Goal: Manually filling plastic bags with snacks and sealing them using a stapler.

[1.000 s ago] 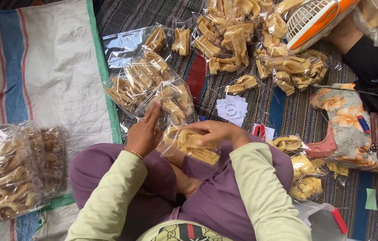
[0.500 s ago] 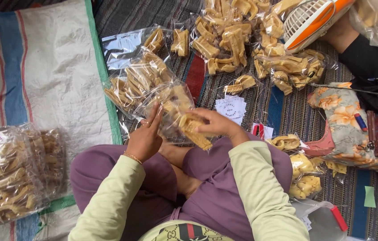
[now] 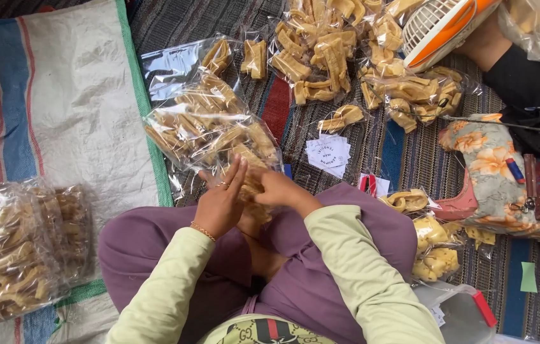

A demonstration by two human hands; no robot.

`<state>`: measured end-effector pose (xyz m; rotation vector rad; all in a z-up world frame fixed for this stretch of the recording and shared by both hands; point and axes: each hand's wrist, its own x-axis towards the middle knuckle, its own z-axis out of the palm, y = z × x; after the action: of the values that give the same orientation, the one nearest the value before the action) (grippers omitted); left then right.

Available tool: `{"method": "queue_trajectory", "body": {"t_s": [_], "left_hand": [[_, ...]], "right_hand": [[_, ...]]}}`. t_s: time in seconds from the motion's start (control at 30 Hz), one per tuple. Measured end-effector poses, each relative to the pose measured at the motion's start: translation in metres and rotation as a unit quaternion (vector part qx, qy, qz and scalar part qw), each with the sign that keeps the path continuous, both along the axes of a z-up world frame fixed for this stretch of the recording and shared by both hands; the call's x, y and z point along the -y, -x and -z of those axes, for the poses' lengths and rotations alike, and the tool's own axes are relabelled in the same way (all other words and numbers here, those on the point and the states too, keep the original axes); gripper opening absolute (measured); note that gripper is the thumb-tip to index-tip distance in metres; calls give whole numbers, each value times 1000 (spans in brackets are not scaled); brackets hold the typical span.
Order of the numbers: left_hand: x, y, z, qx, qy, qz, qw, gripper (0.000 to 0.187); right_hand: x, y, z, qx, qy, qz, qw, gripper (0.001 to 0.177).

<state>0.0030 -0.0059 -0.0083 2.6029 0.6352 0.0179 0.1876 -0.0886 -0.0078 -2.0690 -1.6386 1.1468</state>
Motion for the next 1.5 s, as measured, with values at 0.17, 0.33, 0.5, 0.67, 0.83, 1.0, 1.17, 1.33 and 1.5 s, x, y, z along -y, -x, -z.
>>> {"method": "queue_trajectory", "body": {"t_s": [0.17,0.33,0.5,0.67,0.83,1.0,1.17,1.33,1.5], "left_hand": [[26,-7,-18,9,-52,10,999,91],[40,-3,10,102,-66,29,992,86],[49,-6,45,139,-58,35,988,93],[54,-11,41,201,-87,57,974,81],[58,-28,24,234,-138,62,960,57],[54,-34,25,253,-163,60,952,49],[50,-30,42,170,-168,57,969,52],[46,-14,63,113,-152,45,981,72],[43,-11,65,175,-161,40,970,74]], "right_hand": [[1,-7,41,133,-8,-37,990,57],[-27,12,66,183,111,20,977,85],[-20,7,49,187,56,38,980,66],[-13,8,93,128,-6,52,990,64],[-42,-9,176,209,-80,131,966,74],[-57,-25,258,283,-152,209,923,84],[-42,-32,247,559,-288,178,757,76],[-33,-16,182,389,-119,98,908,97],[-22,-15,172,404,-85,47,910,101]]}}
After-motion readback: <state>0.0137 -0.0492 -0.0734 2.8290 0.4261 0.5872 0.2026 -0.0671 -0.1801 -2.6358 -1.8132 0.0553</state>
